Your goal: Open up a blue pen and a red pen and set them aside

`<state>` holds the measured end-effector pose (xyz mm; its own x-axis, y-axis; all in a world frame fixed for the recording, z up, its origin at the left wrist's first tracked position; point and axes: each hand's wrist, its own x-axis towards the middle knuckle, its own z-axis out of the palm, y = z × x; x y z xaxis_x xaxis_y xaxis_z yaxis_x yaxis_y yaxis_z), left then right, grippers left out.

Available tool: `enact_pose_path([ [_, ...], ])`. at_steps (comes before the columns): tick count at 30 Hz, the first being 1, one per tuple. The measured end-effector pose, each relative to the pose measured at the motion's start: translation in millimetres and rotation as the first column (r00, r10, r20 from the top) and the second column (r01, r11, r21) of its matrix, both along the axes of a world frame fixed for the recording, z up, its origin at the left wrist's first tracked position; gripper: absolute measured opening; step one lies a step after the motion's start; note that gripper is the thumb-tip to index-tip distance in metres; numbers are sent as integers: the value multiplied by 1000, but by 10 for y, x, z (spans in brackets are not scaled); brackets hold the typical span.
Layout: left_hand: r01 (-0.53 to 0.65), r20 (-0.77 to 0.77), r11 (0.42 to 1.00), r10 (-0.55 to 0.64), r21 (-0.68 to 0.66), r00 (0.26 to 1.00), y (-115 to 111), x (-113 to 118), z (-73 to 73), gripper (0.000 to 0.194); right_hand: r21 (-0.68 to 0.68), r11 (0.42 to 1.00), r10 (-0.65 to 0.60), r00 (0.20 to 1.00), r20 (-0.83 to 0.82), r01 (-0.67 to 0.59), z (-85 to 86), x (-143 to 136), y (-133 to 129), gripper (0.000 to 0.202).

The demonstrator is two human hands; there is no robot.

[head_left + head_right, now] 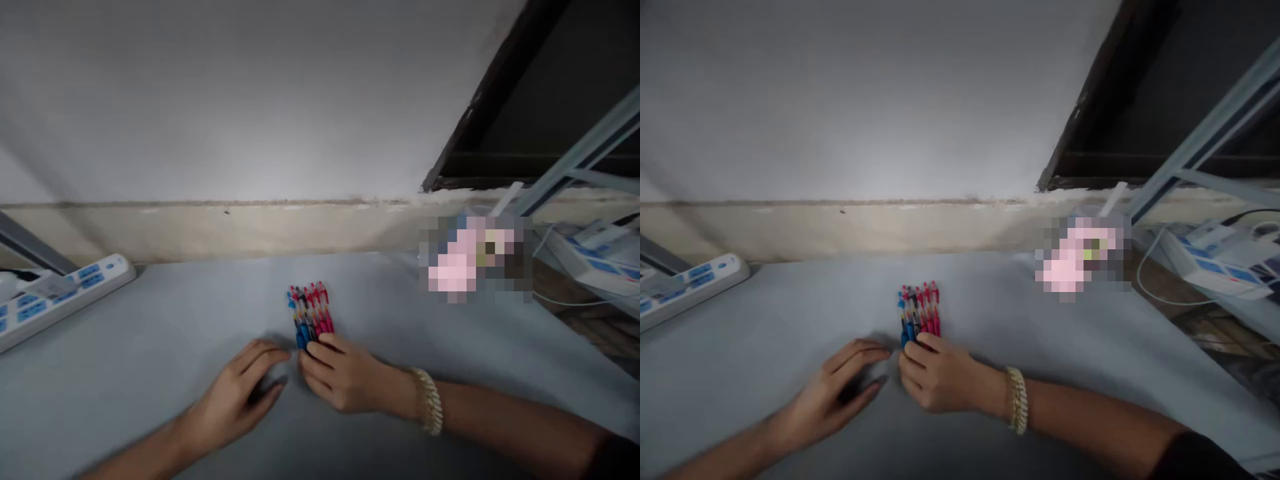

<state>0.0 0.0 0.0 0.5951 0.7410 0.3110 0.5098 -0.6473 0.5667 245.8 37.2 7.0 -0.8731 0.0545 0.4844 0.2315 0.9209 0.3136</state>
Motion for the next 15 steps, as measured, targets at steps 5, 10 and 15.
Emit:
enact_pose_path([
  [5, -79, 161, 976, 113, -204, 980, -70, 17, 71, 36, -57, 998, 10, 993, -114, -16, 149, 127, -66, 18],
  [10, 16, 398, 785, 296, -619, 868, -154, 71, 96, 44, -534, 844, -342, 820, -459, 54, 206, 324, -376, 17],
  [15, 97, 460, 684, 372, -723, 806, -183, 118, 108, 45, -906, 190, -674, 621, -400, -378, 130, 275, -567, 6],
])
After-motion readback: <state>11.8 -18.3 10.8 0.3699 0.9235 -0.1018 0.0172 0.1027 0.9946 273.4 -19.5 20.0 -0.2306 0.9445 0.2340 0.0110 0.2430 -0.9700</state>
